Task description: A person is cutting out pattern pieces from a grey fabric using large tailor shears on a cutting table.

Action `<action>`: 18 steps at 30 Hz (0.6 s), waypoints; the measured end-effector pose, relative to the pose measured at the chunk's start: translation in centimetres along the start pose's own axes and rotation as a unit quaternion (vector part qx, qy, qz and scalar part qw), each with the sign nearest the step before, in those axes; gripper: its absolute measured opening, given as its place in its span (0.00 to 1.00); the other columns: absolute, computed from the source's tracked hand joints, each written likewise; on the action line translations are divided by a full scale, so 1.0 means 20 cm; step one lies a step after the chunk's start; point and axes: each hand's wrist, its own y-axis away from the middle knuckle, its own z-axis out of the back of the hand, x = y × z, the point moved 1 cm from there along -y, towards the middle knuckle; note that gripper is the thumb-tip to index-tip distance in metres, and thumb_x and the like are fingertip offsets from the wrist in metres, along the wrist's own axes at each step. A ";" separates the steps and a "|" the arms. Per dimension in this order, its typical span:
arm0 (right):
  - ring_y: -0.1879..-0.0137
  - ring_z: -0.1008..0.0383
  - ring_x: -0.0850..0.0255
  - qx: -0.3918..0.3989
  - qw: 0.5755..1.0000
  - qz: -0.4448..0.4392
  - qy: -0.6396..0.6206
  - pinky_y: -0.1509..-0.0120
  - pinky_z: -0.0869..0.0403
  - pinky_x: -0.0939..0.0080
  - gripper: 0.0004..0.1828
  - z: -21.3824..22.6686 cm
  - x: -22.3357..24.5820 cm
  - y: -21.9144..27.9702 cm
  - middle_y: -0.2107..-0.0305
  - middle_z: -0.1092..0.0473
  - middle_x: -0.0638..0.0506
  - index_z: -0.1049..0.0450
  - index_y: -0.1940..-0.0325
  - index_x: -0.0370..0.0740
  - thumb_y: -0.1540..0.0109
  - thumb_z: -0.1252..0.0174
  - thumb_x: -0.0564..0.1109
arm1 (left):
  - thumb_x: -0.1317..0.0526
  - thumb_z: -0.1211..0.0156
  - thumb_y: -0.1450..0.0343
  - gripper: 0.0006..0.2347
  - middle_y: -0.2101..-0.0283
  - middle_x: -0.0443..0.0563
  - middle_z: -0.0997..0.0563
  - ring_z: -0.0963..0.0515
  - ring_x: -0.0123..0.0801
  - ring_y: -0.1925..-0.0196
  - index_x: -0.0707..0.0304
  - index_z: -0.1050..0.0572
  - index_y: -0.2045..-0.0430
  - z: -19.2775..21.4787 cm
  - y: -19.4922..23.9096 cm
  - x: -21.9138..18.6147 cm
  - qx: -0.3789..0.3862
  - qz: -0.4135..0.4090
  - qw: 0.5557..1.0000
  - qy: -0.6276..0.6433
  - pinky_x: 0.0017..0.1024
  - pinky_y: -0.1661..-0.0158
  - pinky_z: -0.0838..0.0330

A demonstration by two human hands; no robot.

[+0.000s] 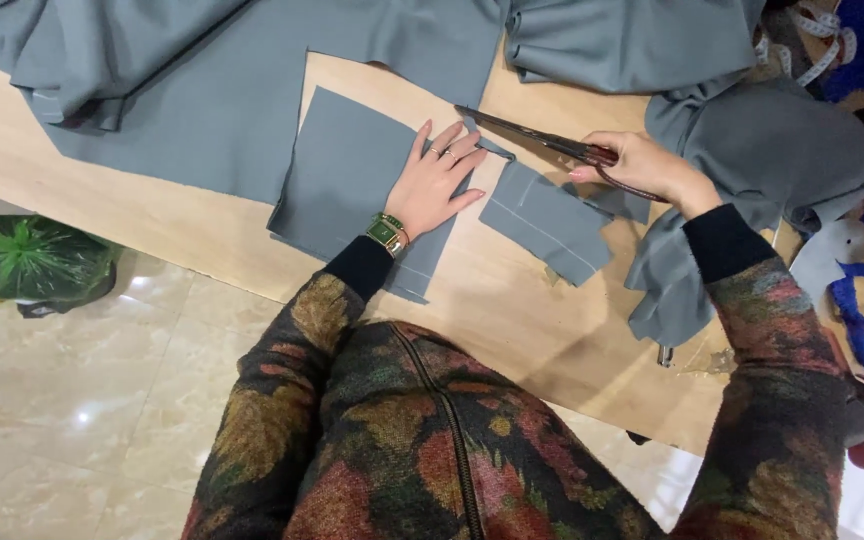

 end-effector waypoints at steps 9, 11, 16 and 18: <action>0.59 0.28 0.49 -0.148 0.988 0.014 -0.042 0.53 0.32 0.51 0.16 -0.34 -0.09 0.20 0.71 0.31 0.43 0.27 0.56 0.37 0.36 0.31 0.49 | 0.46 0.45 0.21 0.20 0.28 0.50 0.37 0.41 0.48 0.26 0.52 0.31 0.37 0.03 -0.01 0.03 -0.059 0.004 0.994 0.089 0.60 0.30 0.54; 0.59 0.28 0.52 -0.188 0.980 0.004 -0.069 0.53 0.31 0.53 0.20 -0.55 -0.20 0.25 0.70 0.31 0.47 0.28 0.53 0.40 0.38 0.29 0.53 | 0.49 0.43 0.22 0.19 0.29 0.52 0.37 0.42 0.49 0.25 0.53 0.31 0.37 0.14 0.06 0.04 -0.060 0.008 0.995 0.080 0.60 0.30 0.54; 0.54 0.26 0.51 -0.288 0.937 -0.104 -0.169 0.47 0.28 0.54 0.38 -0.97 -0.20 0.43 0.61 0.27 0.44 0.29 0.38 0.46 0.47 0.22 0.58 | 0.49 0.39 0.24 0.24 0.25 0.54 0.42 0.50 0.52 0.22 0.51 0.33 0.33 0.32 0.38 -0.01 -0.004 0.020 0.999 0.036 0.65 0.30 0.61; 0.53 0.24 0.53 -0.304 0.922 -0.172 -0.169 0.47 0.28 0.55 0.39 -1.04 -0.10 0.48 0.59 0.26 0.48 0.29 0.38 0.55 0.50 0.21 0.60 | 0.40 0.49 0.24 0.27 0.23 0.51 0.43 0.49 0.49 0.21 0.47 0.36 0.30 0.31 0.50 -0.04 0.016 -0.014 0.999 -0.026 0.65 0.30 0.62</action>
